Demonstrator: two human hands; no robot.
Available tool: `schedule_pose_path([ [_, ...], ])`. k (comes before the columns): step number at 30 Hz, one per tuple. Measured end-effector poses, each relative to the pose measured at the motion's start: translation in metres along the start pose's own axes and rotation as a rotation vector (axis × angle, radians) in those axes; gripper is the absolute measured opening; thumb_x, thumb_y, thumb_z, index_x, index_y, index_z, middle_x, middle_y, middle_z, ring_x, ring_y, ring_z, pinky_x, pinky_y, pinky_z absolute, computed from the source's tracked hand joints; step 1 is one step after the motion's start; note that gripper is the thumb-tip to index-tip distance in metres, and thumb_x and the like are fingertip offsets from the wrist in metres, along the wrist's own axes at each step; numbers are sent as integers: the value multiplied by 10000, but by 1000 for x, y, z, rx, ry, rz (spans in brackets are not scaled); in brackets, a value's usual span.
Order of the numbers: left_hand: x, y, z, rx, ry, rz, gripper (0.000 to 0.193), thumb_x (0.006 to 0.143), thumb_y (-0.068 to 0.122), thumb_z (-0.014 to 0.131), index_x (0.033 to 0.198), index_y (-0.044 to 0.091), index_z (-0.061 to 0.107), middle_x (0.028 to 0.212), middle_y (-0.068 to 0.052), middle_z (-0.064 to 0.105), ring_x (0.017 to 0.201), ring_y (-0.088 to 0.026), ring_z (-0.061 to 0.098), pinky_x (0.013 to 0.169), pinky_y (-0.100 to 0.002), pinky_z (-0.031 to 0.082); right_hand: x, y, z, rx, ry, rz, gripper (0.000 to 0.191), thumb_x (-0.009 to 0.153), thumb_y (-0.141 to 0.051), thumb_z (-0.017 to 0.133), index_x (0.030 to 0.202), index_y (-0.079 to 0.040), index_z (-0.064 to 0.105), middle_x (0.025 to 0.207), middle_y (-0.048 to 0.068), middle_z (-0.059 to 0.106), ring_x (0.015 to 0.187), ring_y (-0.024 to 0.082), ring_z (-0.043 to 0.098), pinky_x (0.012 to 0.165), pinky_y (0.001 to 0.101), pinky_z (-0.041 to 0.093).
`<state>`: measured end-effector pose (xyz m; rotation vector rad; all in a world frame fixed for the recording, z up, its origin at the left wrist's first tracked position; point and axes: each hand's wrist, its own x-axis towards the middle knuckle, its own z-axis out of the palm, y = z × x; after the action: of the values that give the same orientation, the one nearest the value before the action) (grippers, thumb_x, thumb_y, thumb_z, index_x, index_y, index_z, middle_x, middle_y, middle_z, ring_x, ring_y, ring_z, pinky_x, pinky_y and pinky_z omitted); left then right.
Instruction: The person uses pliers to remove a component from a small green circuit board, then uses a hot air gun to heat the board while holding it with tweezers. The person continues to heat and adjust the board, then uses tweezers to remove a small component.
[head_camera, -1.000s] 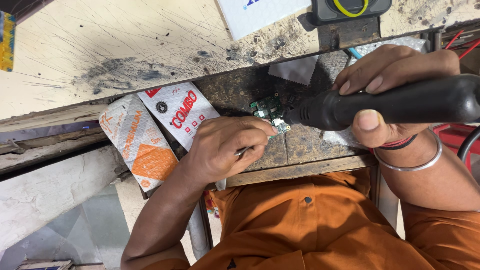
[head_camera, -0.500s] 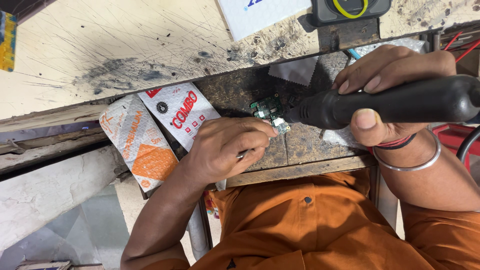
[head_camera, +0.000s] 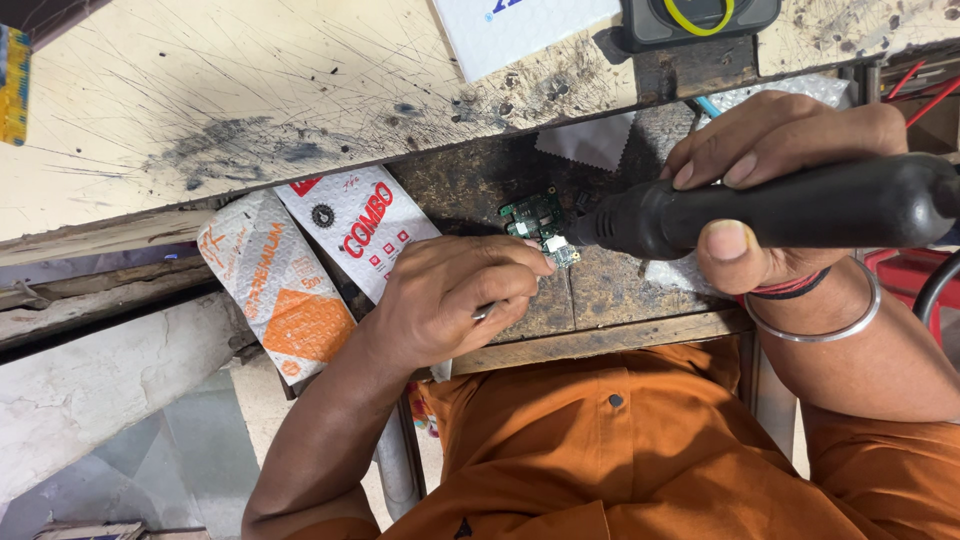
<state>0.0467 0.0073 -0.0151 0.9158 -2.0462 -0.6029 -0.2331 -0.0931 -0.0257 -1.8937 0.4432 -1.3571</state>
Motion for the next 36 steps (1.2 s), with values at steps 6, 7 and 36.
schedule_pose_path([
  [6,0,0,1,1,-2,4,300,908,14,819,1029,89,555,1054,-67,750,928,-222,773,720,-331,624,0,-1,0,-8,-11,3,468,912,-333,753,1089,-54,421,839,139,604,701,243,689,675,354,660],
  [7,-1,0,0,2,-3,2,302,908,15,820,1028,91,554,1056,-64,750,930,-221,773,720,-330,624,1,-1,0,-9,-11,2,469,915,-334,753,1089,-54,420,838,138,603,701,242,688,675,351,659],
  [36,-4,-2,3,4,-1,-4,299,918,38,820,1026,109,551,1067,-42,752,933,-204,773,714,-321,626,0,-1,-2,-35,-27,7,458,923,-325,741,1093,-48,417,831,130,590,685,237,685,645,336,653],
])
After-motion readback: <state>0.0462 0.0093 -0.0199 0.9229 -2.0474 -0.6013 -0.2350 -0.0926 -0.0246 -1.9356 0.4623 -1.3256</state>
